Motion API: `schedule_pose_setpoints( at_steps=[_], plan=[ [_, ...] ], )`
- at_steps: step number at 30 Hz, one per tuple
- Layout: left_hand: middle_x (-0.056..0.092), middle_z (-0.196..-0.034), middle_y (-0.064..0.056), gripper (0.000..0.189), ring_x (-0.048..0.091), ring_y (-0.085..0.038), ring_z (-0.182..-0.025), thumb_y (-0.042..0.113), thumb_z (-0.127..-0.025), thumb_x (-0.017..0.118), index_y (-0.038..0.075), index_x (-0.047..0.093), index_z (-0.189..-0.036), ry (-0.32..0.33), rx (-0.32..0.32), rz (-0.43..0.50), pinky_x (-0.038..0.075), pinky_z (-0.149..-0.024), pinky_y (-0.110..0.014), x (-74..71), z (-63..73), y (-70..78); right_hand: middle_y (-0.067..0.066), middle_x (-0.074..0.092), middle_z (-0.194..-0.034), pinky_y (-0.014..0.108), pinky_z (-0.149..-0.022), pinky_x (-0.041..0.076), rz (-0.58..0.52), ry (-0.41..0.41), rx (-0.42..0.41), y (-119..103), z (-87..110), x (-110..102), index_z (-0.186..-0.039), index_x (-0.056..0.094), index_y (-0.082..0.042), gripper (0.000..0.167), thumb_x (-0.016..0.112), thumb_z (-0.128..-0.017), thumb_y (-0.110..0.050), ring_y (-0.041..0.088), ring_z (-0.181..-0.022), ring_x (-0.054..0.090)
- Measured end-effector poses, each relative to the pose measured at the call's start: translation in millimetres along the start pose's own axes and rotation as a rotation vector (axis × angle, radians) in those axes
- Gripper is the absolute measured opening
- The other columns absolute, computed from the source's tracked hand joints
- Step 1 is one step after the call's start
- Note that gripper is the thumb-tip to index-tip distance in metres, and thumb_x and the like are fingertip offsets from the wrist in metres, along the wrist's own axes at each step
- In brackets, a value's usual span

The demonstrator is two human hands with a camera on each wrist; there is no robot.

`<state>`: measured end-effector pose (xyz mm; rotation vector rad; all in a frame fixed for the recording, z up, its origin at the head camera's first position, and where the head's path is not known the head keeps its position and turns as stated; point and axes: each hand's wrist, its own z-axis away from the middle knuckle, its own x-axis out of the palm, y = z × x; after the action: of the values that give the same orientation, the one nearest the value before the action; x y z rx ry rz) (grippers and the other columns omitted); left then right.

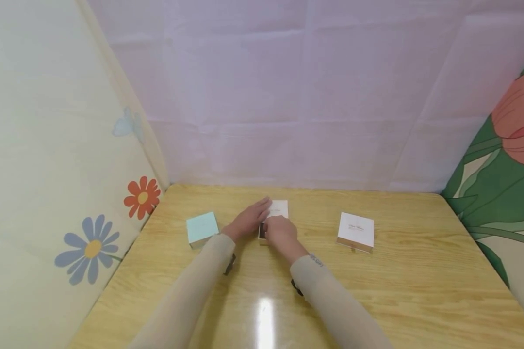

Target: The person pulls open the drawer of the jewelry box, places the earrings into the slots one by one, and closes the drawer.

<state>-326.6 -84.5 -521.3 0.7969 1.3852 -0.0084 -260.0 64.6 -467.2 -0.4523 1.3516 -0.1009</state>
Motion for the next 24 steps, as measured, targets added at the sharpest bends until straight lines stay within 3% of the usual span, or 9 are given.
schedule_pose_setpoints(
  at_steps=[4, 8, 14, 17, 21, 24],
  plan=[
    [0.019, -0.169, -0.002, 0.054, 0.023, -0.022, -0.154, 0.035, -0.113, 0.027, 0.011, 0.026, -0.161, 0.001, 0.0, -0.013, 0.024, -0.125, -0.038, 1.0, 0.0, 0.6, 0.005, 0.076, -0.108, 0.047, -0.081, 0.06, 0.039, 0.009, -0.016, 0.8, -1.9, 0.2, -0.1, 0.08, -0.016, 0.012, 0.074, -0.09, -0.012, 0.03, -0.101, 0.07],
    [0.019, -0.169, -0.002, 0.053, 0.023, -0.022, -0.154, 0.035, -0.113, 0.027, 0.011, 0.027, -0.161, 0.004, 0.004, -0.014, 0.024, -0.125, -0.038, 2.1, -0.1, 0.8, 0.004, 0.076, -0.1, 0.042, -0.077, 0.06, 0.011, 0.016, -0.025, 4.4, -2.7, 1.7, -0.094, 0.079, -0.014, 0.01, 0.072, -0.089, -0.01, 0.025, -0.089, 0.069],
    [0.019, -0.169, -0.002, 0.053, 0.022, -0.021, -0.154, 0.035, -0.113, 0.027, 0.012, 0.027, -0.161, 0.003, 0.002, -0.023, 0.024, -0.125, -0.037, 2.0, -0.6, 0.4, 0.004, 0.076, -0.107, 0.04, -0.084, 0.059, -0.146, 0.026, -0.009, 12.9, -2.2, 5.8, -0.103, 0.08, -0.013, 0.015, 0.067, -0.095, -0.014, 0.017, -0.083, 0.067],
    [0.019, -0.169, -0.001, 0.054, 0.022, -0.02, -0.154, 0.037, -0.113, 0.026, 0.012, 0.027, -0.161, 0.003, 0.0, -0.037, 0.024, -0.125, -0.037, 2.7, -2.1, -1.2, 0.004, 0.075, -0.108, 0.035, -0.075, 0.059, -0.261, 0.012, 0.024, 16.0, -2.7, 6.9, -0.107, 0.079, -0.013, 0.016, 0.067, -0.098, -0.017, 0.015, -0.076, 0.067],
    [0.018, -0.169, 0.0, 0.054, 0.022, -0.019, -0.154, 0.038, -0.113, 0.025, 0.014, 0.025, -0.161, 0.001, -0.007, -0.058, 0.022, -0.125, -0.035, 4.3, -3.7, -3.4, 0.004, 0.076, -0.09, 0.027, -0.056, 0.055, -0.406, -0.014, 0.081, 17.7, -3.2, 6.3, -0.108, 0.079, -0.011, 0.016, 0.07, -0.097, -0.019, 0.013, -0.06, 0.065],
    [0.018, -0.169, 0.0, 0.054, 0.022, -0.02, -0.154, 0.037, -0.113, 0.024, 0.014, 0.025, -0.161, -0.001, -0.011, -0.061, 0.022, -0.125, -0.035, 4.9, -3.6, -3.3, 0.003, 0.073, -0.076, 0.024, -0.051, 0.052, -0.46, -0.046, 0.12, 17.9, -3.2, 4.8, -0.109, 0.079, -0.01, 0.017, 0.071, -0.096, -0.019, 0.012, -0.055, 0.061]
  ],
)
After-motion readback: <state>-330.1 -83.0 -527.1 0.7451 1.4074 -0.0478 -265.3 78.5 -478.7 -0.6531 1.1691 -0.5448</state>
